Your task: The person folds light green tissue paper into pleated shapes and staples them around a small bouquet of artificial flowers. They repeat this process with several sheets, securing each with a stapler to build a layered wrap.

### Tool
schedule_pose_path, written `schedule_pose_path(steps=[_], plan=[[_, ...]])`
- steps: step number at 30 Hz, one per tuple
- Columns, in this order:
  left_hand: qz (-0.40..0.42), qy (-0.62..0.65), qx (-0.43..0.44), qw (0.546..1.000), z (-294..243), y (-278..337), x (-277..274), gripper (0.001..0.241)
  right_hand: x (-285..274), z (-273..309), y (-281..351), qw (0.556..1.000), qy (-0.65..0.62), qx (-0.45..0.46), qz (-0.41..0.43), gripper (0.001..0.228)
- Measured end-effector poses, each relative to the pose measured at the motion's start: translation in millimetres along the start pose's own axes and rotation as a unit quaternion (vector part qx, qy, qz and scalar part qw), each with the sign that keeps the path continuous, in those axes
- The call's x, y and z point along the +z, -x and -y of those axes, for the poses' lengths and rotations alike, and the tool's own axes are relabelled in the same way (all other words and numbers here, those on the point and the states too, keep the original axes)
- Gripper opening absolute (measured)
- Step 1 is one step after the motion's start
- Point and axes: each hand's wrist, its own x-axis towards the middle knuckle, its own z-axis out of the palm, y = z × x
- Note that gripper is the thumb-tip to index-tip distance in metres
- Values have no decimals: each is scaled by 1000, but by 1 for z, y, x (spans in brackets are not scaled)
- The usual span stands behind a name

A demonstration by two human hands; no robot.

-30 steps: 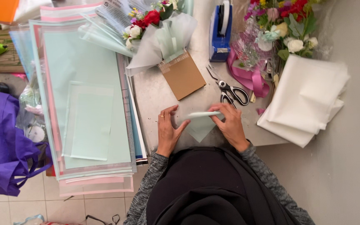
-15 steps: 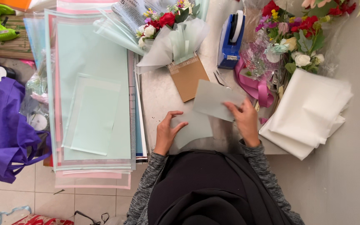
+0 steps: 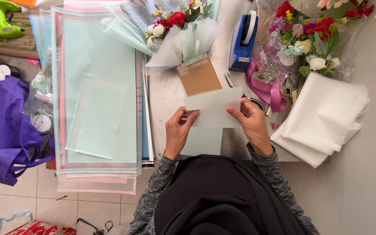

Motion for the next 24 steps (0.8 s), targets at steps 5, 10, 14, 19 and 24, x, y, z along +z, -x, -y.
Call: schedule_pose_path(steps=[5, 10, 14, 19, 24], plan=[[-51, -29, 40, 997, -20, 3, -10, 14, -16, -25, -3, 999, 33, 0, 7, 14], [-61, 1, 17, 998, -20, -2, -2, 20, -10, -43, -15, 998, 57, -18, -4, 26], [-102, 20, 14, 995, -30, -1, 9, 24, 14, -29, -11, 983, 139, -68, -97, 27], [-85, 87, 33, 992, -23, 4, 29, 19, 49, 3, 9, 974, 144, -150, -95, 20], [-38, 170, 44, 984, -23, 8, 27, 12, 50, 2, 14, 981, 44, -184, -35, 11]])
